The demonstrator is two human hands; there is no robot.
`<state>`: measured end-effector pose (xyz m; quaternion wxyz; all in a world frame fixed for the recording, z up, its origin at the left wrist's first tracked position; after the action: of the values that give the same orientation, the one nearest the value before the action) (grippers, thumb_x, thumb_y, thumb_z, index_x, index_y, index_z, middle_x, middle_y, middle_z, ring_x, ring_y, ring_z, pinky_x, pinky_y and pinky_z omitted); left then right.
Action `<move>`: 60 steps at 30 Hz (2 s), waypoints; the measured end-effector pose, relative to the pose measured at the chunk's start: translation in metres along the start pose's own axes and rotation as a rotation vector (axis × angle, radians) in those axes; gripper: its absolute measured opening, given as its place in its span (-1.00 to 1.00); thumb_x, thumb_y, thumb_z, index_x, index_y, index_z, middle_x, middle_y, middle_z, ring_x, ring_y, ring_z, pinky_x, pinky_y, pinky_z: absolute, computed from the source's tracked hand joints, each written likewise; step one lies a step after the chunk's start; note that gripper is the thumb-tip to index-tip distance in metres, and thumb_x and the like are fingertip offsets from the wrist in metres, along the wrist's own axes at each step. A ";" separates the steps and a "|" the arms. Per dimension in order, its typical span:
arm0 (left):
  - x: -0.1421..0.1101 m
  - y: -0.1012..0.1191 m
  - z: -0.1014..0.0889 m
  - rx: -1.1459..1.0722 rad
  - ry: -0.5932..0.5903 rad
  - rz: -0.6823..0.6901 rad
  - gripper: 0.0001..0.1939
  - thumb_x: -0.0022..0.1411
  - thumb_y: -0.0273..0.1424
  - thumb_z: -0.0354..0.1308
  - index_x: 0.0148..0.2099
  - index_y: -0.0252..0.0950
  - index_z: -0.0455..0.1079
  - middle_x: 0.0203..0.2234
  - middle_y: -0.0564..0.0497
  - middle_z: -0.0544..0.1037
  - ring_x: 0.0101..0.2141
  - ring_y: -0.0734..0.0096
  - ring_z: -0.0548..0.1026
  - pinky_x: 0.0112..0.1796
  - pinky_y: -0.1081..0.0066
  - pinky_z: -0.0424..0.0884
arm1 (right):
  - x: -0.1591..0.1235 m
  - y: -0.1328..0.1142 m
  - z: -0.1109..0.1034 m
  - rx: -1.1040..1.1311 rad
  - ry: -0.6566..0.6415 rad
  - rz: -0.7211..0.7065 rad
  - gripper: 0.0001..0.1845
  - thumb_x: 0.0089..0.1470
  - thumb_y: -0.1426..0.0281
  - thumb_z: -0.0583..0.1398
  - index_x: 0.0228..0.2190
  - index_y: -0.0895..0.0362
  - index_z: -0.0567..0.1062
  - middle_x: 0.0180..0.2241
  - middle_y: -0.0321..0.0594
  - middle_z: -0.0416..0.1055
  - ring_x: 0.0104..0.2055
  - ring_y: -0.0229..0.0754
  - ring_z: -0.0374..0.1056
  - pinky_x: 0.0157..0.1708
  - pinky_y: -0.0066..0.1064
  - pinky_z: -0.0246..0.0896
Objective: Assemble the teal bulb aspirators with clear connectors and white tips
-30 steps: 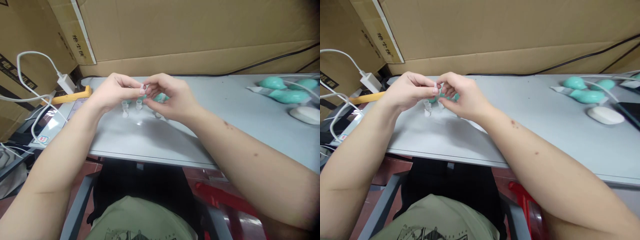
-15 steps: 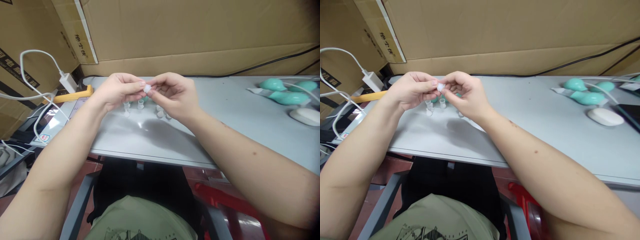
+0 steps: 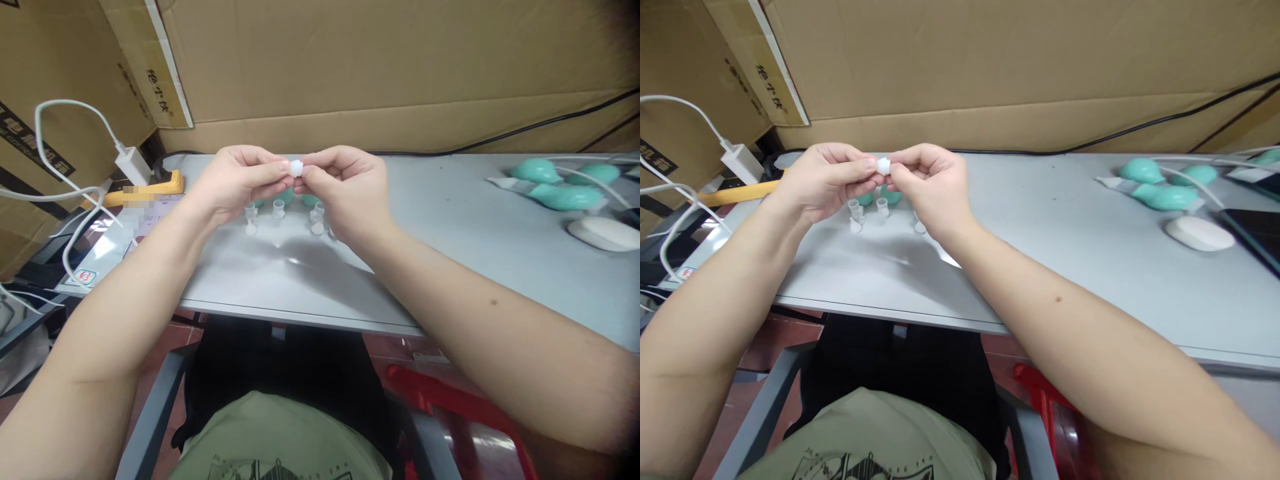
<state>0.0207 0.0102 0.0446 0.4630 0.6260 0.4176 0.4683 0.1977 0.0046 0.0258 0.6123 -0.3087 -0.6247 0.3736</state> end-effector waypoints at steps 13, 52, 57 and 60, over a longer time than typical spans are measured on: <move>0.004 -0.004 0.006 0.051 0.078 0.030 -0.80 0.48 -0.25 0.33 -0.17 -0.26 0.54 -0.13 0.07 0.74 0.09 0.28 0.72 0.04 0.32 0.69 | -0.006 -0.002 -0.002 -0.041 0.032 -0.022 -0.77 0.28 0.13 0.40 -0.34 -0.01 0.67 -0.26 -0.22 0.67 -0.11 -0.07 0.66 -0.02 -0.15 0.66; 0.005 -0.011 0.005 -0.185 0.061 0.073 -0.84 0.36 -0.41 0.45 -0.26 -0.29 0.54 -0.25 0.03 0.73 -0.13 0.37 0.76 0.03 0.31 0.73 | 0.004 0.003 -0.003 0.163 -0.006 0.159 -0.82 0.21 0.32 0.48 -0.35 0.04 0.60 -0.31 -0.27 0.65 -0.16 -0.12 0.68 -0.01 -0.21 0.71; 0.002 -0.008 0.005 -0.162 0.058 0.059 -0.85 0.39 -0.43 0.41 -0.25 -0.30 0.53 -0.25 0.02 0.72 -0.13 0.38 0.76 0.03 0.32 0.73 | 0.005 0.002 -0.003 0.217 -0.024 0.177 -0.88 0.22 0.36 0.46 -0.30 0.03 0.63 -0.30 -0.29 0.66 -0.14 -0.13 0.69 -0.01 -0.22 0.71; 0.001 -0.005 0.004 -0.141 0.087 0.078 -0.84 0.40 -0.40 0.41 -0.25 -0.29 0.52 -0.26 0.03 0.71 -0.14 0.37 0.76 0.03 0.29 0.73 | 0.003 -0.001 -0.001 0.227 -0.036 0.173 -0.87 0.17 0.34 0.50 -0.26 0.03 0.67 -0.25 -0.27 0.69 -0.11 -0.11 0.69 0.02 -0.21 0.70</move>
<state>0.0244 0.0112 0.0397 0.4690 0.5866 0.3787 0.5409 0.1985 0.0066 0.0279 0.5973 -0.2833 -0.5603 0.4989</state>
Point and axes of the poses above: each hand's wrist, its own x-axis towards the middle knuckle, its own z-axis out of the palm, y = z × x, the point moved 5 cm from there along x, towards the middle knuckle
